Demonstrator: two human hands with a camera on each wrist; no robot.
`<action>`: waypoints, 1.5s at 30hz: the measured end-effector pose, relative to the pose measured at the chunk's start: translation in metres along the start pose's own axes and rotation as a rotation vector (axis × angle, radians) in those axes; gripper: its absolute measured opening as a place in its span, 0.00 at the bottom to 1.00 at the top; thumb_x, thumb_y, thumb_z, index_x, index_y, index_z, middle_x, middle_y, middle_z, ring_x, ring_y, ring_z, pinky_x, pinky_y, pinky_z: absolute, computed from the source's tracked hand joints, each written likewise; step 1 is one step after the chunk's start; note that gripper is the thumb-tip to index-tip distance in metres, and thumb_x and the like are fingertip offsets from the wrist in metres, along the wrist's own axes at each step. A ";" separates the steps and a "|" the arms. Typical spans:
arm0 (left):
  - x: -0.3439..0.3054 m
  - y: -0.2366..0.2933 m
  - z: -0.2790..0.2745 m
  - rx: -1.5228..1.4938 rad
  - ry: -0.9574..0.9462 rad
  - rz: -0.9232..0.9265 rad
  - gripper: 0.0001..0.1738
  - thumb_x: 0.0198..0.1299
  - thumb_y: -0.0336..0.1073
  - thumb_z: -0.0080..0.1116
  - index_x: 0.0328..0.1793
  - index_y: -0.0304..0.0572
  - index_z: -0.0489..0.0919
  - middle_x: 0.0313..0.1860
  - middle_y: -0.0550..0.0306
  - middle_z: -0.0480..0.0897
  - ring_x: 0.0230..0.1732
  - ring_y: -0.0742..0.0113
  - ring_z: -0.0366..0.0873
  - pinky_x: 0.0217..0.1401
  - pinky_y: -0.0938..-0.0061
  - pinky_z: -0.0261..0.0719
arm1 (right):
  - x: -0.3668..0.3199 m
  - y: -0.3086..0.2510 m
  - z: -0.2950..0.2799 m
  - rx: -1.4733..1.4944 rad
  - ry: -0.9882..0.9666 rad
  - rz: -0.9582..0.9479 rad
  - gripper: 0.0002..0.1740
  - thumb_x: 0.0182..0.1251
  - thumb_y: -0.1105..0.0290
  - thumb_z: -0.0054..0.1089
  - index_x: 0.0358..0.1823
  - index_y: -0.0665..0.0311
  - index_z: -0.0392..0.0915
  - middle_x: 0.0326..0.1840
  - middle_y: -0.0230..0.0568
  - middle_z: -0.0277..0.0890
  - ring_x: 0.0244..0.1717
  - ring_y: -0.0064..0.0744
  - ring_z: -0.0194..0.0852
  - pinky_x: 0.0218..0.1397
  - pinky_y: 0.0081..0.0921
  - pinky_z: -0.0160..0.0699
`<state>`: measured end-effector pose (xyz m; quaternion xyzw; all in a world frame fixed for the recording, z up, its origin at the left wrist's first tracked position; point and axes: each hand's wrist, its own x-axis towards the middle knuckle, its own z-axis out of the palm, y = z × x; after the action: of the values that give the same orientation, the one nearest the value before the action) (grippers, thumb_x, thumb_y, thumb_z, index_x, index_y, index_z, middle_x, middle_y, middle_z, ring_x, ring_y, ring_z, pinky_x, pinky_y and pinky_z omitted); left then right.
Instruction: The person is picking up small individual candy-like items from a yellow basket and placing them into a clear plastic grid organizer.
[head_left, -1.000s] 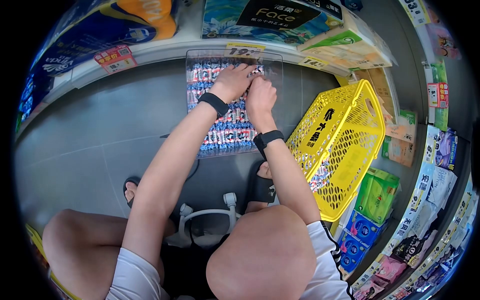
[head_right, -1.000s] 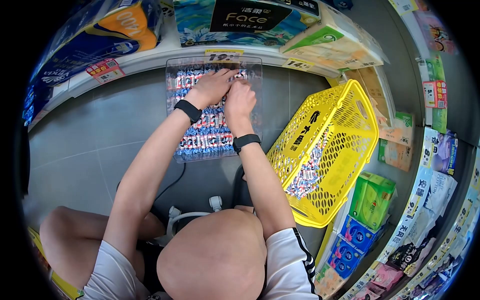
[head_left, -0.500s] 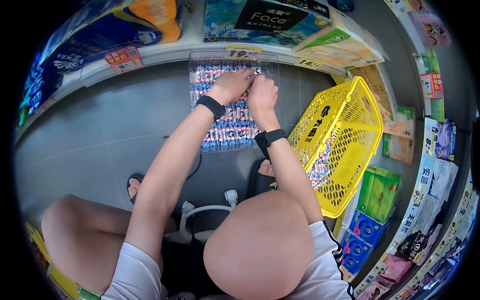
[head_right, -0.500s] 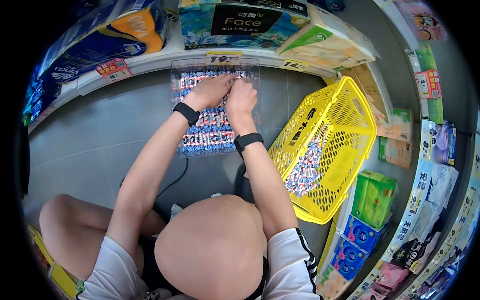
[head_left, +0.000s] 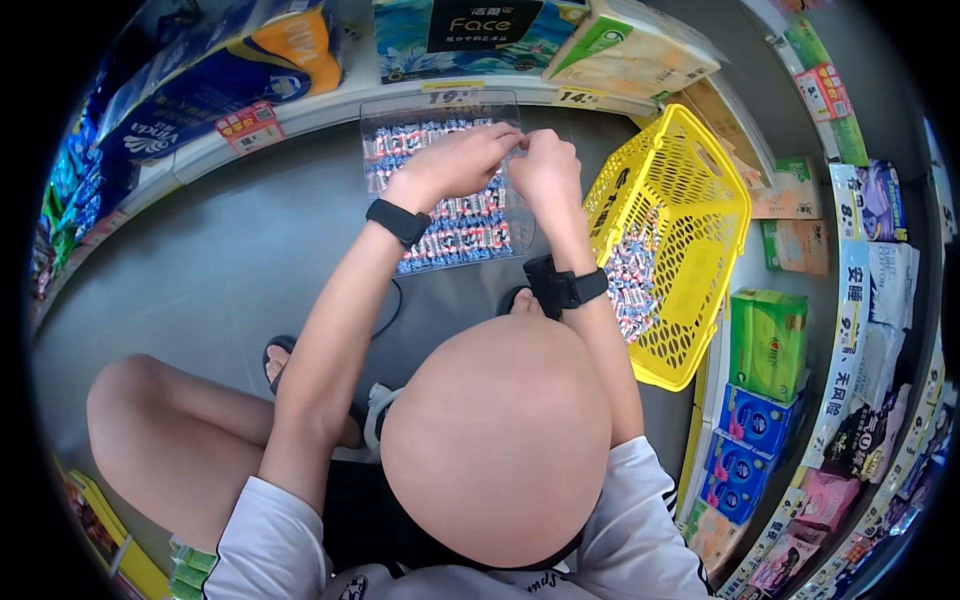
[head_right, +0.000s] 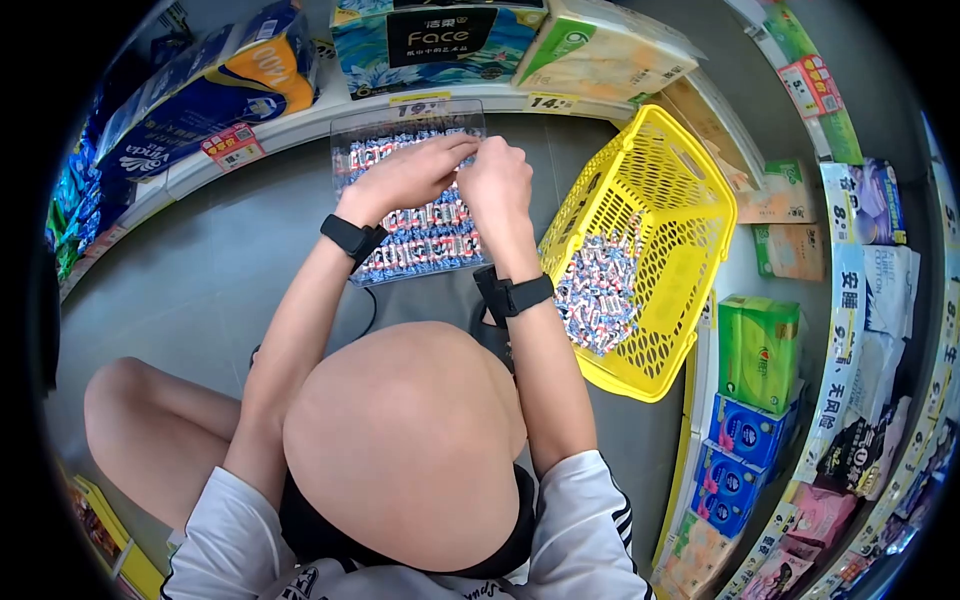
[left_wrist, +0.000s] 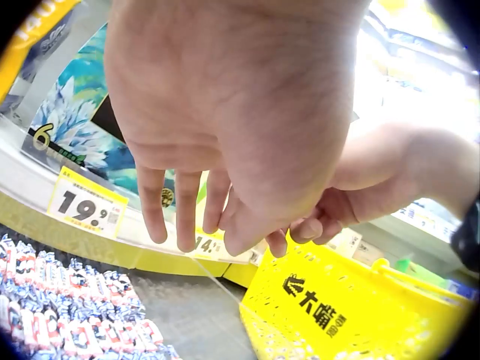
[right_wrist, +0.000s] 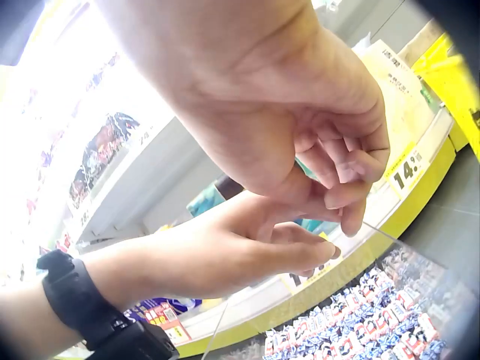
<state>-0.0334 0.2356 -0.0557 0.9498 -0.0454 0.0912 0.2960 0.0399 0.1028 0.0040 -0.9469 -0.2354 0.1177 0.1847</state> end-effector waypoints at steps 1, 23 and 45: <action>0.003 0.008 -0.002 0.008 -0.001 0.007 0.25 0.68 0.27 0.59 0.73 0.39 0.76 0.70 0.48 0.79 0.71 0.45 0.77 0.71 0.55 0.79 | -0.005 0.006 -0.009 0.015 0.020 -0.011 0.18 0.61 0.68 0.70 0.51 0.69 0.88 0.52 0.68 0.86 0.56 0.68 0.87 0.62 0.51 0.86; 0.098 0.192 0.086 0.162 -0.415 0.353 0.14 0.60 0.28 0.63 0.51 0.47 0.90 0.38 0.49 0.89 0.46 0.47 0.89 0.48 0.55 0.88 | -0.053 0.228 -0.109 -0.211 -0.555 0.094 0.18 0.68 0.71 0.65 0.57 0.63 0.89 0.53 0.53 0.90 0.55 0.50 0.89 0.59 0.40 0.84; 0.155 0.193 0.222 0.421 -0.607 -0.180 0.16 0.62 0.47 0.68 0.46 0.45 0.94 0.48 0.47 0.93 0.51 0.49 0.92 0.53 0.55 0.89 | -0.038 0.285 -0.065 -0.199 -0.794 0.130 0.36 0.63 0.77 0.53 0.75 0.53 0.77 0.71 0.55 0.80 0.71 0.56 0.79 0.70 0.46 0.82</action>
<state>0.1234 -0.0546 -0.0971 0.9738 -0.0277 -0.2131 0.0744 0.1421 -0.1691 -0.0477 -0.8541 -0.2384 0.4618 -0.0206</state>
